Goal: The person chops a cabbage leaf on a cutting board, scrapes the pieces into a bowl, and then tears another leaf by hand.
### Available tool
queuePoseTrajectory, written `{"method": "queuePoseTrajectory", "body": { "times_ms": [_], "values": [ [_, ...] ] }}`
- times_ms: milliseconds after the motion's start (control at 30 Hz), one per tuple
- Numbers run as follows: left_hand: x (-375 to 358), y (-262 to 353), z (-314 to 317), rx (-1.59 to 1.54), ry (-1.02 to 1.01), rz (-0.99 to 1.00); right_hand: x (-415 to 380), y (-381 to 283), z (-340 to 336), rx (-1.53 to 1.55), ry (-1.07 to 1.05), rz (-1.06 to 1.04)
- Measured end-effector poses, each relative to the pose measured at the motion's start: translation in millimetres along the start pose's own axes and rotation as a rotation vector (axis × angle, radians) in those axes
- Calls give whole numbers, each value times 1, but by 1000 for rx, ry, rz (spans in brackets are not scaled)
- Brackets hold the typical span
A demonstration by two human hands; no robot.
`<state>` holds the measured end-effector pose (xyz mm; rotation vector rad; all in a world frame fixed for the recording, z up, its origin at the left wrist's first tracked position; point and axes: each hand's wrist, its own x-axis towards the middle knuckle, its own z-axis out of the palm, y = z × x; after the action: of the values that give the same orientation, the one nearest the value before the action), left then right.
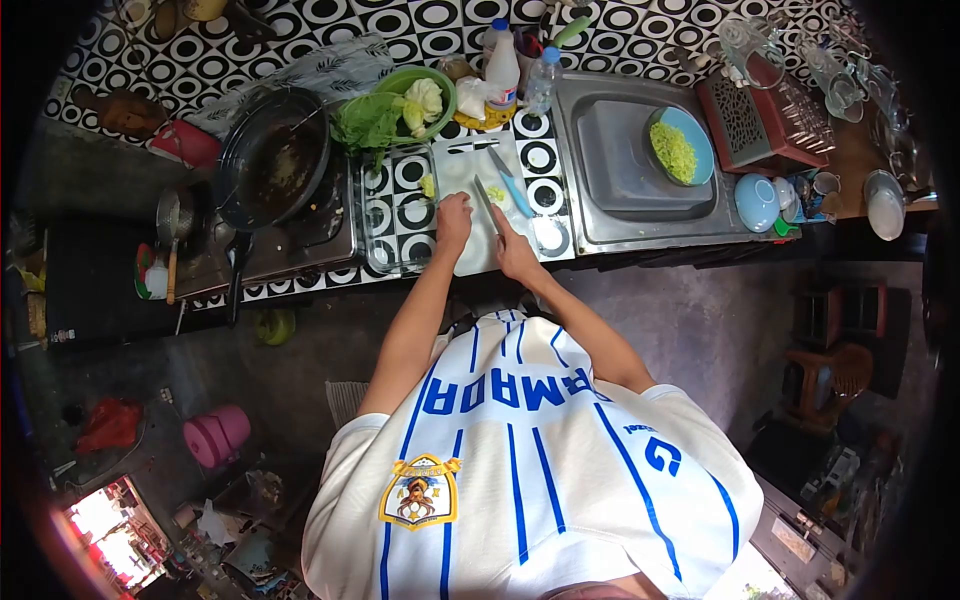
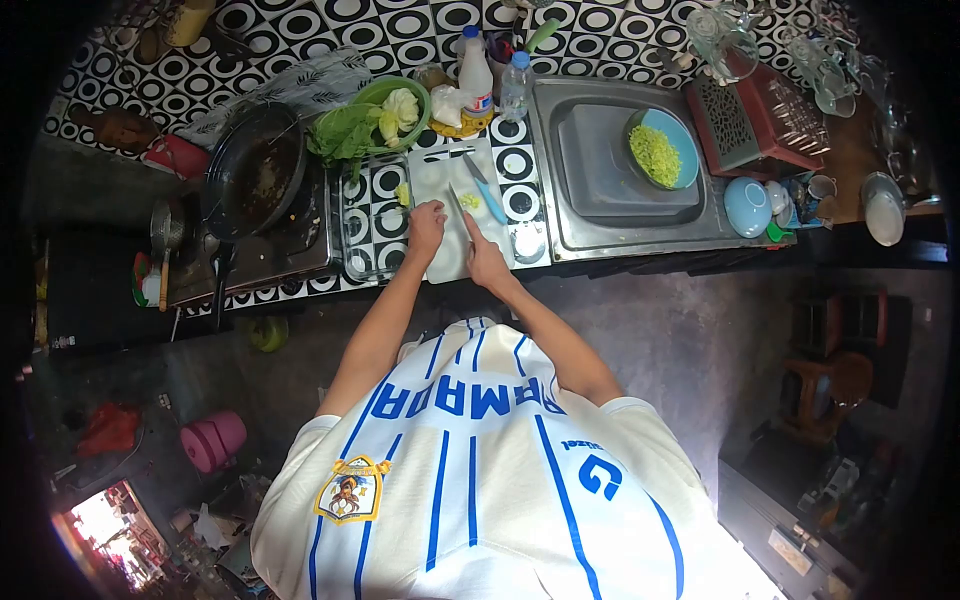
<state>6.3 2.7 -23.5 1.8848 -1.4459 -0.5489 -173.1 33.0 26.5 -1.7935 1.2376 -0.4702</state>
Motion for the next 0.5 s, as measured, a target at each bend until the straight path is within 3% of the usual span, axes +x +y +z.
{"method": "queuePoseTrajectory", "body": {
  "times_ms": [233,500],
  "values": [
    [1,-4,3,-116,-2,-19,-11,-15,-3,82,-48,-14],
    [6,1,5,-10,7,-82,-8,-10,7,52,-56,-23]
  ]
}}
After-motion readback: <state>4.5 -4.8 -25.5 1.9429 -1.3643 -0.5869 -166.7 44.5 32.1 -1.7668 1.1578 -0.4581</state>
